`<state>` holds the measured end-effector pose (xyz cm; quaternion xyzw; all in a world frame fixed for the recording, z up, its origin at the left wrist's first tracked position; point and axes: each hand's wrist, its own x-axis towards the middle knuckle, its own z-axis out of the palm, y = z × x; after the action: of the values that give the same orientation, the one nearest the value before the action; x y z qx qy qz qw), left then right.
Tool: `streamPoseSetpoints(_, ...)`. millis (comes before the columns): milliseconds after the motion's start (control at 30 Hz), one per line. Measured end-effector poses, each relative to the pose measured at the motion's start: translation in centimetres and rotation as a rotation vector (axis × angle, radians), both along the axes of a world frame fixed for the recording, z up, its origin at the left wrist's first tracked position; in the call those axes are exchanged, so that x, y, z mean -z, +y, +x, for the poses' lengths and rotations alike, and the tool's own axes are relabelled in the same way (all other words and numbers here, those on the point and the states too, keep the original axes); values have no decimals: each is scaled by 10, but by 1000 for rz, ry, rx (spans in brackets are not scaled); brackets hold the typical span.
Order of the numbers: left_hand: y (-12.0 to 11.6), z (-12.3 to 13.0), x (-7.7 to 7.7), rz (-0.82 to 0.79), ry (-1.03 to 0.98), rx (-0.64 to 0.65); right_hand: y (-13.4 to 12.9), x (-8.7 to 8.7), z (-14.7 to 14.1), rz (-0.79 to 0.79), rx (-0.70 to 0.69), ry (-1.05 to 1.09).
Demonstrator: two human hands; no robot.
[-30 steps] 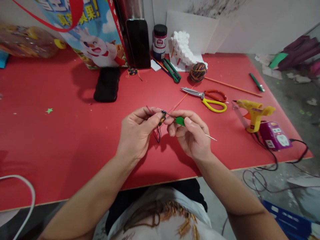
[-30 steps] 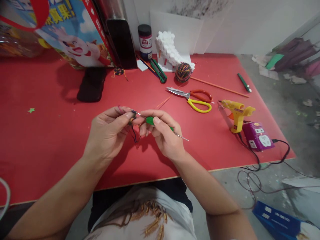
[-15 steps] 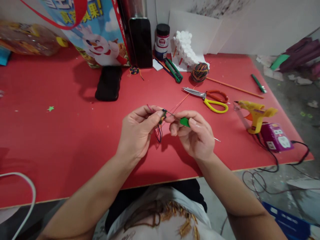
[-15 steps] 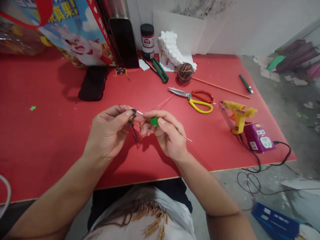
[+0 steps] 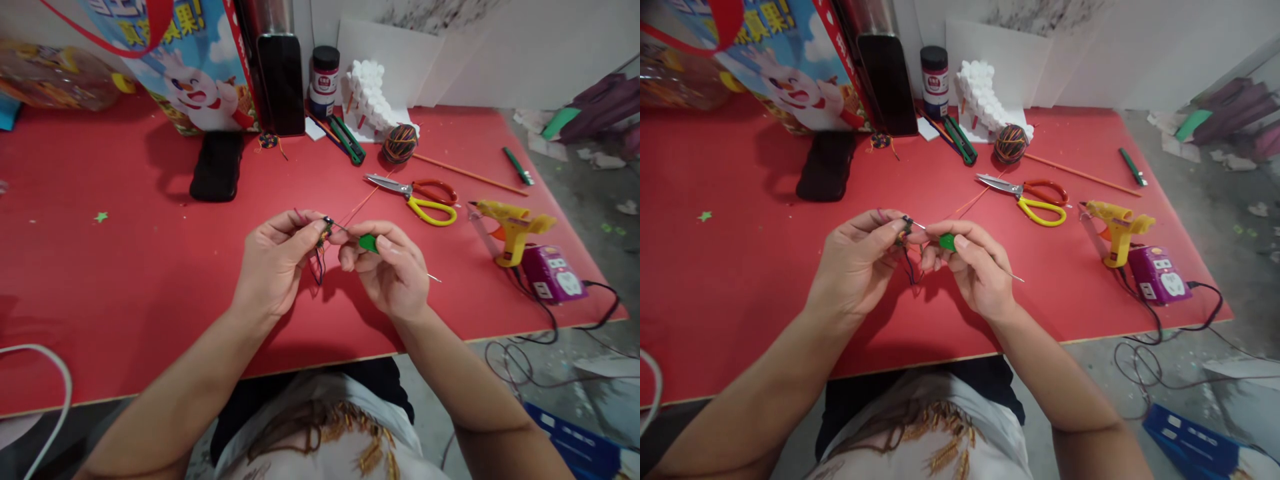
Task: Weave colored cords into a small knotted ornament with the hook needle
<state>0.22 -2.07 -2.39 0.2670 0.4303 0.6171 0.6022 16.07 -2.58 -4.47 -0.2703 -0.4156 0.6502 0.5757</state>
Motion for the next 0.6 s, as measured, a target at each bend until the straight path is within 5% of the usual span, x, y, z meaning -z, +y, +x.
streamPoseSetpoints(600, 0, 0, 7, 132, 200, -49, -2, 0, -2, -6, 51, -71)
